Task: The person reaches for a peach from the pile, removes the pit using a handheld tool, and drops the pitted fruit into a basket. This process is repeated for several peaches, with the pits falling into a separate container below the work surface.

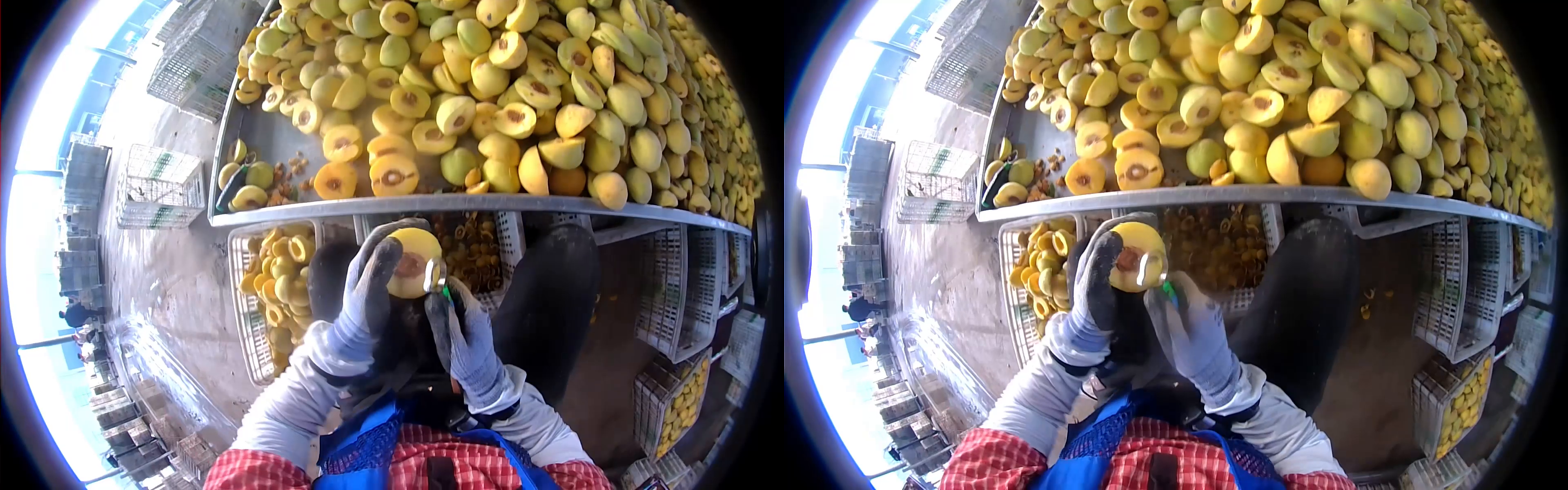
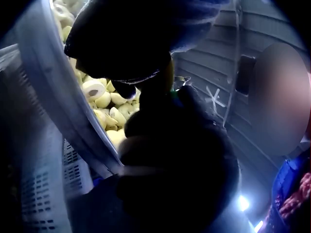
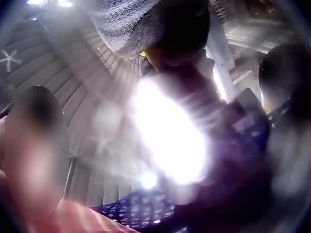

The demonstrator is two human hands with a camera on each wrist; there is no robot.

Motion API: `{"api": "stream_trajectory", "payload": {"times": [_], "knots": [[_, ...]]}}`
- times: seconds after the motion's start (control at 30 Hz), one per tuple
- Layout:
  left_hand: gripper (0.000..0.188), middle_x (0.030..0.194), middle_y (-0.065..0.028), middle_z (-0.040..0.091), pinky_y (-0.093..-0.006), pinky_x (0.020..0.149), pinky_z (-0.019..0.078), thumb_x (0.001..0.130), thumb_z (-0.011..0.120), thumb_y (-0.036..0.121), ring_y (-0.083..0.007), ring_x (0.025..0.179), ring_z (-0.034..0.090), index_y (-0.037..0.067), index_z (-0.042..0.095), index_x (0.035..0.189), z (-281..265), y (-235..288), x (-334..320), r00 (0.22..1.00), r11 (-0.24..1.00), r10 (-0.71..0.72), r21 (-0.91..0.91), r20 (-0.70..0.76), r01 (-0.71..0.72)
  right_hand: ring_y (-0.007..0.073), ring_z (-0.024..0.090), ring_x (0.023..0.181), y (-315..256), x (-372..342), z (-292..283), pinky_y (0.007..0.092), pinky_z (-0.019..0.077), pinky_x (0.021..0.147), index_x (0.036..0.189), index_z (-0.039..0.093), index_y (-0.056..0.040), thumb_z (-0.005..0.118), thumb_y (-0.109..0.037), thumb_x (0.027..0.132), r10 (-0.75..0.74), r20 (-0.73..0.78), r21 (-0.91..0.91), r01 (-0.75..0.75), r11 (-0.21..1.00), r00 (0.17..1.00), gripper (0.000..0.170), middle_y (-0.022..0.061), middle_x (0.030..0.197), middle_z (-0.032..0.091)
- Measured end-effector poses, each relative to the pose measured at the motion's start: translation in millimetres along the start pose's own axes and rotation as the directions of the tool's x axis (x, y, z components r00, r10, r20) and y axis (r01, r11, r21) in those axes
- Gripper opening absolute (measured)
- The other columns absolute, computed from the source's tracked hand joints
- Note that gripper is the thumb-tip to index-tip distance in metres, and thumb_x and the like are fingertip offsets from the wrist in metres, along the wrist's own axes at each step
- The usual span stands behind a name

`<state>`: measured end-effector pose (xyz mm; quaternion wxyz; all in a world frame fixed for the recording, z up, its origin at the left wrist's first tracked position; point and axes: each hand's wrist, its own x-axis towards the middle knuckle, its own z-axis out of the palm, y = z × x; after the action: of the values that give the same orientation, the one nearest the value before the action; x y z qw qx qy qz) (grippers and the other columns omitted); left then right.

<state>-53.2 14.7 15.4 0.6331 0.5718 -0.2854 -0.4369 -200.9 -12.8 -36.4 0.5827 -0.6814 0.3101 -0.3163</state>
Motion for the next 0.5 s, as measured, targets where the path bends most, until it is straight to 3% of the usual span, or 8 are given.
{"api": "stream_trajectory", "payload": {"times": [0.07,0.13,0.2,0.27,0.4,0.47,0.5], "knots": [[0.04,0.106,-0.01,0.061,-0.026,0.085,0.0462,0.097,0.05,0.029,-0.0151,0.098,0.057,-0.003,0.053,0.121,9,-6,-17,0.989,0.998,0.037,0.057,-0.141,-0.03,0.0358,0.059,0.069,-18,4,-5,0.039,0.046,0.057,0.095,0.055,0.0007,0.061,-0.01,0.086,-0.179,-0.019,-0.18,0.172,0.968,0.984,0.015,0.0201,0.08,0.057],[0.04,0.106,-0.0107,0.06,-0.0267,0.085,0.0472,0.097,0.051,0.029,-0.0153,0.096,0.058,-0.003,0.052,0.121,16,-9,-28,0.972,0.999,0.036,0.046,-0.231,-0.026,0.0363,0.06,0.068,-26,0,-9,0.0384,0.046,0.057,0.093,0.054,-0.0002,0.061,-0.014,0.087,0.077,0.051,-0.092,-0.072,0.993,0.996,0.016,0.019,0.077,0.057],[0.039,0.108,-0.011,0.059,-0.0268,0.085,0.0479,0.097,0.052,0.027,-0.015,0.095,0.058,-0.003,0.052,0.121,20,-14,-36,0.967,0.999,-0.003,-0.036,-0.257,-0.006,0.0362,0.061,0.067,-29,-3,-8,0.0382,0.0461,0.057,0.092,0.053,-0.0018,0.06,-0.016,0.088,0.071,0.063,-0.142,-0.062,0.988,0.995,0.016,0.0182,0.073,0.058],[0.036,0.108,-0.0104,0.059,-0.0268,0.085,0.0479,0.096,0.052,0.023,-0.0145,0.096,0.057,-0.003,0.051,0.122,18,-25,-40,0.965,1.0,0.018,0.0,-0.26,-0.019,0.0352,0.062,0.068,-28,-8,-7,0.0371,0.0468,0.058,0.093,0.054,-0.0019,0.061,-0.016,0.087,0.064,0.035,-0.151,-0.058,0.987,0.997,0.017,0.0178,0.074,0.059],[0.032,0.108,-0.0107,0.06,-0.0269,0.086,0.0468,0.093,0.055,0.012,-0.0146,0.098,0.057,-0.004,0.052,0.121,21,-31,-49,0.967,0.995,0.025,-0.085,-0.252,-0.048,0.0262,0.065,0.071,-25,-3,-15,0.034,0.0492,0.065,0.098,0.055,-0.0027,0.062,-0.013,0.087,0.106,-0.054,-0.051,-0.109,0.993,0.993,0.017,0.0137,0.079,0.062],[0.034,0.11,-0.0121,0.06,-0.028,0.089,0.0458,0.09,0.058,0.008,-0.0151,0.101,0.057,-0.004,0.052,0.121,20,-36,-49,0.961,0.955,0.209,0.249,-0.182,-0.16,0.0243,0.065,0.072,-27,3,-21,0.0335,0.0493,0.066,0.099,0.056,-0.0039,0.064,-0.013,0.086,0.042,-0.082,-0.086,-0.049,0.995,0.996,0.017,0.0129,0.08,0.063],[0.037,0.112,-0.0134,0.06,-0.0288,0.091,0.0446,0.088,0.06,0.008,-0.0162,0.103,0.057,-0.003,0.051,0.122,22,-33,-53,0.981,0.964,0.101,0.26,-0.167,-0.055,0.0258,0.064,0.073,-22,1,-16,0.0335,0.0491,0.066,0.099,0.058,-0.0049,0.067,-0.011,0.082,0.025,-0.094,-0.052,-0.03,0.998,0.995,0.02,0.0131,0.08,0.062]]}}
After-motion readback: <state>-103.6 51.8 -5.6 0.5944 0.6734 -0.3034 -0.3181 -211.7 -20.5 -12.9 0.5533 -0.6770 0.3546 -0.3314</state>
